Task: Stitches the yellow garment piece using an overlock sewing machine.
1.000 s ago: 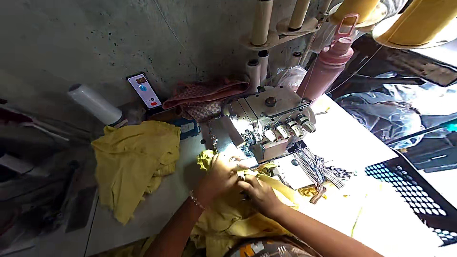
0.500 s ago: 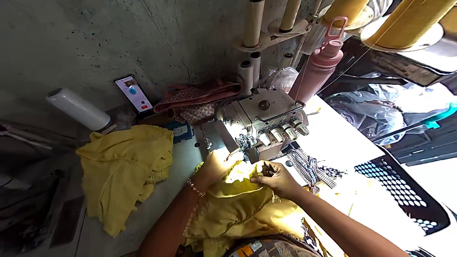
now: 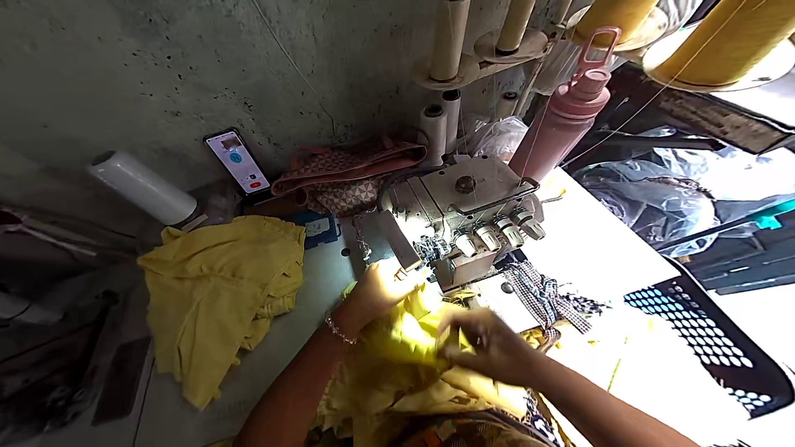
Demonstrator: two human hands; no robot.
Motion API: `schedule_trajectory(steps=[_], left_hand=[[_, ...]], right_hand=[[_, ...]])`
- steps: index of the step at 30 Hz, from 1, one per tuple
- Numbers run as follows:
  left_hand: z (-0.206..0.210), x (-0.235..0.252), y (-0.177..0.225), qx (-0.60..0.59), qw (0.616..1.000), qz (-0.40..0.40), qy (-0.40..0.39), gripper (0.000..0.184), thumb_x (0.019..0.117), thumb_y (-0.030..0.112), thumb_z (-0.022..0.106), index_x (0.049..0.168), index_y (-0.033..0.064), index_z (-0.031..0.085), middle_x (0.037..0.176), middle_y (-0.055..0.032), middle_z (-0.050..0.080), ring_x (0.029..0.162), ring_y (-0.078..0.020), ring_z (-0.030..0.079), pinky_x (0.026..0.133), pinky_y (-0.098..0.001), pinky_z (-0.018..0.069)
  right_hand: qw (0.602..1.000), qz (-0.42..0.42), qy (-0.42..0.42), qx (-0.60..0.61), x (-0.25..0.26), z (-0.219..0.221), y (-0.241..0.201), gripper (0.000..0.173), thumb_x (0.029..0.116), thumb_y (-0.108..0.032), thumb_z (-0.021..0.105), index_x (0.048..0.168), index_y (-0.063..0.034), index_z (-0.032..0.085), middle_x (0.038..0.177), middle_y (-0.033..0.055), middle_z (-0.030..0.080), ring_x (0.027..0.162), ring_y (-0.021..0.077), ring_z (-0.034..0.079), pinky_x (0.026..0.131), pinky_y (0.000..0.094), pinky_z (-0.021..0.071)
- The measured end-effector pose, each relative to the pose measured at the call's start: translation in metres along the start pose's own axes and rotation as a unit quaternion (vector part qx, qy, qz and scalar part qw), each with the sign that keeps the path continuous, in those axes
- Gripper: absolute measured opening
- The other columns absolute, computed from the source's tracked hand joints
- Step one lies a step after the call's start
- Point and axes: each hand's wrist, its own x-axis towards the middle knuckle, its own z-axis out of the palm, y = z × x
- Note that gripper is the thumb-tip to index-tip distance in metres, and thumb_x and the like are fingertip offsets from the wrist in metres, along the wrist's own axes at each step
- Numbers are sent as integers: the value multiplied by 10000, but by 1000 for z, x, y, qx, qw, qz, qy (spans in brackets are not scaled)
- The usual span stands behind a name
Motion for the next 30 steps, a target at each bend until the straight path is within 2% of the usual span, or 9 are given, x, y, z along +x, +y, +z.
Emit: schedule_trajectory(steps=[2,5,7,13,15,18,23,27,30], left_hand=[[4,-3,3,-11,1000,10,15,248,923,244,690,926,-5,685,809,-8,613,705,-1,513,685,-185,435],[7,-11,6,-11,999,31,-4,245,916,263,700,885,20,690,794,14,611,665,20,497,637,-160,418],[6,-16,9,7,1000,22,-16,231,950,230,650,883,13,693,801,-18,619,702,-27,524,675,-213,427],[4,-24,15,29,999,-2,-39,249,1015,189,546,988,3,710,871,-69,661,785,-87,584,749,-273,465],[5,-26,17,36,999,5,-35,243,1011,175,544,983,2,713,862,-71,665,778,-94,587,744,-278,464],[8,-27,18,36,999,12,-20,232,1004,180,556,976,10,713,862,-64,665,781,-93,590,749,-278,464],[10,-27,12,-18,999,27,-29,210,977,154,596,1092,-12,655,982,-76,674,895,-61,625,840,-219,498],[20,-43,8,90,985,130,66,138,923,89,618,987,-24,665,838,-110,684,834,-209,656,930,-442,414],[30,-48,-1,161,958,189,146,221,981,148,538,927,48,726,777,-79,679,804,-224,658,945,-485,390]], right_hand=[[990,-59,-106,74,-2,9,-12,187,990,-162,666,983,24,686,785,22,667,679,-55,560,616,94,453],[993,-67,57,-80,7,9,7,181,971,-182,674,971,-8,722,840,23,722,755,-30,644,717,124,531],[968,-37,170,-181,16,5,26,271,946,-277,701,927,-8,731,781,30,707,689,-29,605,670,124,492],[960,-13,213,-182,18,5,36,293,917,-295,732,922,-3,714,777,16,698,692,-59,591,674,95,478],[958,-23,219,-186,20,5,38,306,908,-304,746,966,-6,703,857,35,708,720,-29,598,681,115,489],[960,-15,190,-204,21,2,35,445,938,-340,728,1218,0,666,1166,107,708,764,25,596,678,171,504],[953,-34,176,-243,16,4,36,308,974,-300,661,934,1,714,789,81,698,699,60,624,674,185,507],[963,-29,180,-200,13,1,27,258,966,-238,661,932,15,702,788,48,693,705,-36,592,682,96,469],[965,-14,181,-191,16,-1,25,242,979,-236,638,960,-1,693,803,16,693,714,-62,589,684,86,468]])
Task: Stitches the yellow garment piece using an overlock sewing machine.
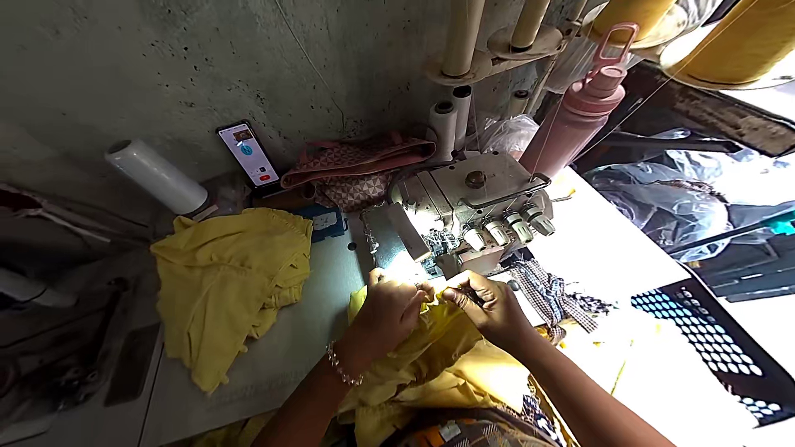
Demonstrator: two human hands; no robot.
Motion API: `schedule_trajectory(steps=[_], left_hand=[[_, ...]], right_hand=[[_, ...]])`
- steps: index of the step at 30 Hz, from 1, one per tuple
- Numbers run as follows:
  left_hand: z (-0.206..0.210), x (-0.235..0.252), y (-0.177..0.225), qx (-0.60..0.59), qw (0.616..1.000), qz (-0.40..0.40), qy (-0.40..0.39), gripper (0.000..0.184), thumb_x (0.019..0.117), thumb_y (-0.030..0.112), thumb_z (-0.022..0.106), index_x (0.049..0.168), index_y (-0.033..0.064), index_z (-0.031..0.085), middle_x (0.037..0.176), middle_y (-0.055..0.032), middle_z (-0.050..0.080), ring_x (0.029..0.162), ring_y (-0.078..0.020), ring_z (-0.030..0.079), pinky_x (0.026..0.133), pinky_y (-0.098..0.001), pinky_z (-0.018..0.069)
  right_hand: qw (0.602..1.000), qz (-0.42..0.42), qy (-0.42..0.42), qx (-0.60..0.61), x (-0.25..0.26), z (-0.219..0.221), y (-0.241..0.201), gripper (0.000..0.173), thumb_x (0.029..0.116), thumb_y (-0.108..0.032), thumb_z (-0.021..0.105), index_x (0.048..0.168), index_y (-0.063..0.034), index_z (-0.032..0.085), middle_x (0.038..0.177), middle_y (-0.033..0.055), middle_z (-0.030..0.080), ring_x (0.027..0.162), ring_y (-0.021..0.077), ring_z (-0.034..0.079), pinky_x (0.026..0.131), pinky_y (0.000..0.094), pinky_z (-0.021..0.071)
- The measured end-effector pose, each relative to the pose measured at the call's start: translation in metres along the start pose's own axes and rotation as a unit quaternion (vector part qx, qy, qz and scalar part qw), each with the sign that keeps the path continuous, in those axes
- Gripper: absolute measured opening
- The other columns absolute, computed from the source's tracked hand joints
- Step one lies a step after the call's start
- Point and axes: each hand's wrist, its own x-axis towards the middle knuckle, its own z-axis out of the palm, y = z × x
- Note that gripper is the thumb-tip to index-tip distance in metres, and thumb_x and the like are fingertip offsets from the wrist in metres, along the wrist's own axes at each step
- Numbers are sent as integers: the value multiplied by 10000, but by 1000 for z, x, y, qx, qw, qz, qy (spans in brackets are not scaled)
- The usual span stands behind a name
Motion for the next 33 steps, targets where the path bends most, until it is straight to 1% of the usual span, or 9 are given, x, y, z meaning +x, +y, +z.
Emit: schedule_trajectory(steps=[4,8,12,14,16,17,19,22,33], left_hand=[[15,-8,6,8,1000,-4,8,475,1019,483,480,989,75,720,955,-108,708,959,-265,663,962,-565,368],[21,-20,1,-54,998,-19,32,457,1064,352,463,724,73,583,693,-85,546,741,-224,582,888,-473,352],[0,-27,-5,34,996,-86,-10,494,1057,378,448,687,76,575,760,-94,584,842,-258,603,883,-524,342],[-3,-18,7,149,983,-93,44,316,949,317,591,810,44,668,972,-141,695,1033,-330,666,967,-652,357],[6,-8,23,134,983,-73,103,294,883,135,557,1115,-13,659,1232,-187,682,1260,-352,607,1118,-679,277],[15,-5,27,84,987,-58,124,349,928,121,457,1197,-37,612,1246,-187,674,1255,-319,606,1141,-598,307],[43,-1,22,16,984,-43,170,398,1033,243,361,1051,-31,649,993,-143,718,939,-224,695,861,-389,541],[65,-3,3,56,980,-31,188,635,1084,464,308,652,72,559,564,-51,501,560,-192,557,567,-340,447],[32,4,-10,-298,940,-164,18,198,950,252,697,899,64,736,838,55,695,797,30,628,770,-202,519]], right_hand=[[999,-7,-1,-53,-2,2,-5,244,1012,-250,581,982,-18,647,750,24,641,652,9,573,616,147,467],[997,-8,45,-63,-4,5,-3,241,1023,-228,554,970,-2,620,722,23,615,630,3,561,604,140,464],[999,32,26,-18,-9,16,-2,278,1023,-281,572,960,-17,633,699,-14,600,612,-25,537,590,137,449],[999,25,22,-25,-8,22,-4,290,1015,-290,575,945,-13,629,683,-1,589,603,-14,530,584,136,437],[999,19,24,-27,-8,23,-7,301,1015,-293,579,944,-6,633,693,11,606,618,-12,549,598,134,450],[999,15,24,-24,-7,22,-9,301,1017,-289,579,948,-1,633,701,14,611,624,-12,553,603,136,455],[999,9,28,-13,-7,19,-10,271,1025,-261,567,960,-5,624,717,4,609,635,-23,549,611,131,460],[999,27,45,-4,-9,14,-3,259,1020,-275,583,956,-29,632,714,-28,617,632,-50,548,605,118,452],[998,53,35,23,-4,11,0,292,1022,-311,588,934,-36,633,712,-49,598,643,-81,530,613,97,434]])
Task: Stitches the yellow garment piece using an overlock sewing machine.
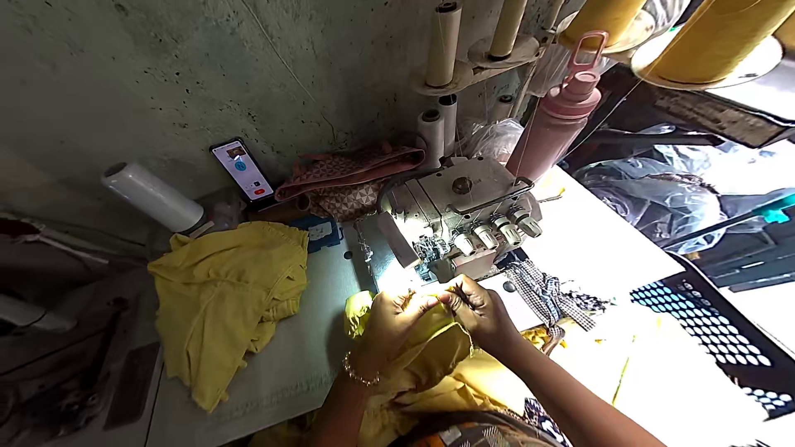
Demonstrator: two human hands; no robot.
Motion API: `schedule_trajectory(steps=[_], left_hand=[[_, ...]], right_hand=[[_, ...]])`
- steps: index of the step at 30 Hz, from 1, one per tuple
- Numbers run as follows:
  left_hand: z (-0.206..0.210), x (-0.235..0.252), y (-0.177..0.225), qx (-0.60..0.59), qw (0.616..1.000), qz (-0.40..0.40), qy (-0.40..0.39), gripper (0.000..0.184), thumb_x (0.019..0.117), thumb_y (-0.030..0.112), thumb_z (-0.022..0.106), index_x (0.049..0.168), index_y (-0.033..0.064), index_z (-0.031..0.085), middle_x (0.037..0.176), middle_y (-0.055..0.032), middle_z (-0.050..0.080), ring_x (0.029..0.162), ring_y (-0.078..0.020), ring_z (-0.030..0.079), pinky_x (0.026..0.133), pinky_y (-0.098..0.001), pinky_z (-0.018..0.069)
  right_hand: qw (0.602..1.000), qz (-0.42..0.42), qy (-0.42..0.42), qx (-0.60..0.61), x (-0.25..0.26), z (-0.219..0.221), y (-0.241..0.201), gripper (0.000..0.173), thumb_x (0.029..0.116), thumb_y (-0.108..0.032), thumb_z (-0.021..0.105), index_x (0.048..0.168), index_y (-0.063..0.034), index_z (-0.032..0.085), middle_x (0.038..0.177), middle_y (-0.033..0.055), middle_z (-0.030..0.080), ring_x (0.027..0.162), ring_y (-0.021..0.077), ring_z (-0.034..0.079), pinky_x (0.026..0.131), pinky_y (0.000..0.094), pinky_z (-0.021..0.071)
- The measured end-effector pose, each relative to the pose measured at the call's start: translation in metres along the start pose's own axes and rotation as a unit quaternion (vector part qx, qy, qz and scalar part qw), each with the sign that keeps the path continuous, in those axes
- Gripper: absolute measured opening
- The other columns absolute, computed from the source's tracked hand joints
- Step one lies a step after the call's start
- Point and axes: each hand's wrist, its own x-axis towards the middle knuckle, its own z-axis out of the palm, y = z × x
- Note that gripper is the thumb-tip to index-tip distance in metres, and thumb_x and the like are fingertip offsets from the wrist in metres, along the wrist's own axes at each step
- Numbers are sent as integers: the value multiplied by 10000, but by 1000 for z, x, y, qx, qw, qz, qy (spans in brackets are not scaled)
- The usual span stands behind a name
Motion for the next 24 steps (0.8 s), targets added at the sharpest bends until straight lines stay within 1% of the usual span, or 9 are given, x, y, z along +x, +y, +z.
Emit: schedule_trajectory(steps=[5,7,9,13,15,17,20,22,24], left_hand=[[-2,3,2,2,1000,7,13,176,957,182,681,879,29,722,829,35,683,787,36,614,753,-171,503],[-3,5,3,9,999,7,35,160,960,139,643,874,18,702,813,34,657,769,35,598,741,-163,496],[-5,7,2,11,999,7,43,148,967,122,622,897,10,690,835,29,654,796,32,602,763,-163,498],[-7,8,7,17,999,8,36,133,971,103,607,929,9,691,897,23,666,854,33,611,812,-162,505],[-10,8,9,29,999,5,31,131,967,99,604,936,8,694,899,23,667,855,32,612,812,-161,504],[-14,6,12,53,998,13,28,143,968,119,606,931,12,693,898,23,659,865,34,610,817,-154,501],[-18,-2,15,95,994,51,35,203,978,178,604,914,4,685,897,7,659,895,27,605,848,-158,489],[-18,-6,15,94,992,73,49,226,987,207,609,919,4,682,900,20,660,900,38,602,852,-153,490],[-18,-9,14,83,991,81,66,198,987,196,611,934,19,681,913,43,667,913,48,609,863,-152,499]], right_hand=[[997,43,13,54,0,4,3,286,960,-334,677,907,-63,603,731,-86,567,628,-86,490,593,101,409],[998,25,21,48,-7,2,3,413,891,-363,772,1045,-24,591,922,0,655,626,-48,536,572,127,475],[999,-12,33,5,-18,2,7,455,888,-381,776,1079,0,615,1021,88,646,677,9,560,596,150,497],[998,-23,45,-44,-32,11,12,382,930,-398,714,1013,-25,708,837,60,712,687,56,613,636,198,508],[997,-37,54,-43,-34,15,11,338,958,-349,680,905,-15,691,740,58,656,632,50,565,596,170,464],[997,-42,57,-25,-32,14,12,331,967,-325,681,859,-13,659,819,77,608,678,50,543,602,153,450],[998,-37,49,0,-26,11,17,311,962,-315,699,870,-20,660,1040,114,662,752,49,591,635,179,501],[998,-45,48,-20,-24,11,18,333,977,-340,670,857,-29,659,908,95,678,677,78,591,580,221,492],[994,-73,59,-58,-24,14,18,332,974,-309,643,790,-37,594,724,72,576,565,106,519,487,239,422]])
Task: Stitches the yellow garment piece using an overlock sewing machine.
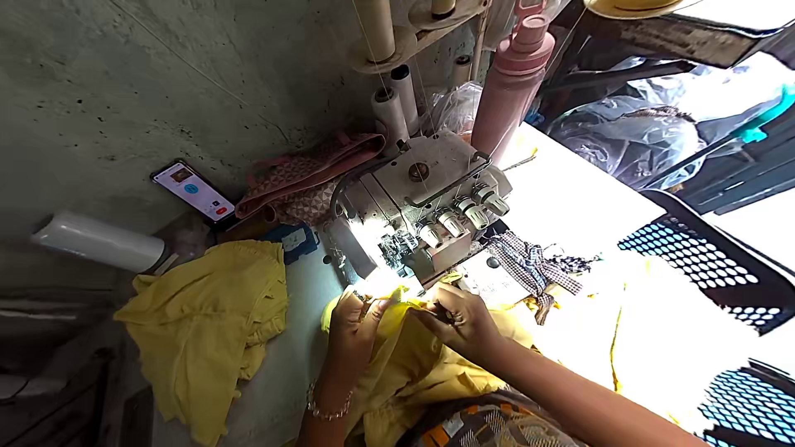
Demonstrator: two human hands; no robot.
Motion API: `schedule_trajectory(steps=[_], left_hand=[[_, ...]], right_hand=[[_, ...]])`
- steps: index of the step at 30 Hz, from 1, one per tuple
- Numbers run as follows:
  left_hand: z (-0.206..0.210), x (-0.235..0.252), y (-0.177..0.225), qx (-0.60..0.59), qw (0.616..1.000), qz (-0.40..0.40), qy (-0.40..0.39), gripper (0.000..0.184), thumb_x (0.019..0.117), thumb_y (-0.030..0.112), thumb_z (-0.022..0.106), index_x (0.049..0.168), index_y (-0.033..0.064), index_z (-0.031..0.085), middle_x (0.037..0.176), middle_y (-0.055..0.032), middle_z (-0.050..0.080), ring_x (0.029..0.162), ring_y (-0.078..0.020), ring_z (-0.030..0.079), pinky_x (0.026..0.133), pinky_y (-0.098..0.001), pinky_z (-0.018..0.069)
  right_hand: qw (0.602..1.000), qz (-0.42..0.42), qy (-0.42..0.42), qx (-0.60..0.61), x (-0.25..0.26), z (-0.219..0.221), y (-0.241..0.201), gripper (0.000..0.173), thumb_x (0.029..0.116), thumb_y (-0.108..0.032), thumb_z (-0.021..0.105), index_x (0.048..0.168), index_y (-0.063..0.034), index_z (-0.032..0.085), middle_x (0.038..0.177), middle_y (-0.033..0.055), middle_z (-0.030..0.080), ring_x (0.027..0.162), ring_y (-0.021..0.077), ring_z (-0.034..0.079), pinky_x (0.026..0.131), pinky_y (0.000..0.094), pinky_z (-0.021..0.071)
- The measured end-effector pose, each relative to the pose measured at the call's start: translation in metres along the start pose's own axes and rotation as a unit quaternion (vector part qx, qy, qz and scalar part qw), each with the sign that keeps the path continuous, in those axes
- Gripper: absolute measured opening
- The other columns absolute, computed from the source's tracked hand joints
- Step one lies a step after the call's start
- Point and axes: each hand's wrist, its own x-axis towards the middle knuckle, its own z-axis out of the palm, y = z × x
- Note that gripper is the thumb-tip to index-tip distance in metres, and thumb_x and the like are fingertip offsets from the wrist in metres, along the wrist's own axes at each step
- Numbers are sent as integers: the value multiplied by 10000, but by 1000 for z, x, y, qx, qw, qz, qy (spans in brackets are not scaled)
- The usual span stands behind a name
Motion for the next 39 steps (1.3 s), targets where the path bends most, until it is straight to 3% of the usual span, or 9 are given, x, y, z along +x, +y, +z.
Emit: schedule_trajectory(steps=[3,7,11,14,17,19,21,25,39], left_hand=[[-1,-2,-2,15,1000,-2,22,174,980,187,612,953,35,692,940,38,682,944,20,619,889,-172,502],[8,9,-13,147,989,20,-3,264,989,258,592,882,70,743,866,-14,703,888,-105,638,869,-354,473],[31,15,-24,185,979,46,-71,277,1007,328,568,902,156,758,860,27,693,869,-110,618,838,-411,401],[33,13,-23,177,981,46,-72,266,1010,326,563,916,170,756,851,51,681,868,-74,604,841,-376,393],[32,14,-24,167,983,46,-68,255,1011,315,563,913,172,750,851,53,678,865,-68,601,836,-373,390],[32,14,-24,161,984,42,-70,261,1015,321,561,900,173,744,836,58,667,858,-66,593,852,-378,382],[31,14,-25,153,985,43,-72,260,1015,316,565,896,172,745,835,60,668,859,-57,593,867,-376,383],[31,13,-26,158,985,31,-68,247,1003,315,570,900,176,747,845,62,674,881,-66,599,891,-401,381],[52,4,-7,263,955,-131,44,311,963,315,481,981,74,676,1098,-144,656,1137,-310,582,918,-504,413]], right_hand=[[1000,-21,14,-1,-2,5,-1,246,940,-234,663,835,-37,559,726,74,580,562,107,531,478,228,424],[974,151,-41,164,-12,6,-9,309,925,-191,697,1170,-12,638,732,-28,604,609,-12,522,590,155,462],[915,299,-51,266,-37,9,8,162,912,-237,705,943,-101,623,721,-128,553,629,-79,509,608,115,436],[950,224,-28,215,-40,2,18,246,908,-320,747,953,-93,664,771,-105,610,653,-90,519,602,96,433],[986,90,7,143,-18,-11,23,481,896,-460,762,1222,-120,664,1093,-10,661,788,-59,586,653,103,505],[995,55,0,80,3,-17,18,623,893,-532,729,1318,-83,653,1138,41,656,786,-53,554,641,95,471],[997,65,-36,38,19,-18,16,607,900,-559,703,1262,-72,702,1057,38,646,755,-25,536,610,117,451],[984,132,-71,101,30,-15,19,336,926,-391,722,860,-62,716,844,-39,609,697,-76,514,612,79,423],[980,183,-15,76,37,-1,19,130,832,-238,696,777,-130,650,636,-134,515,534,-107,410,482,89,327]])
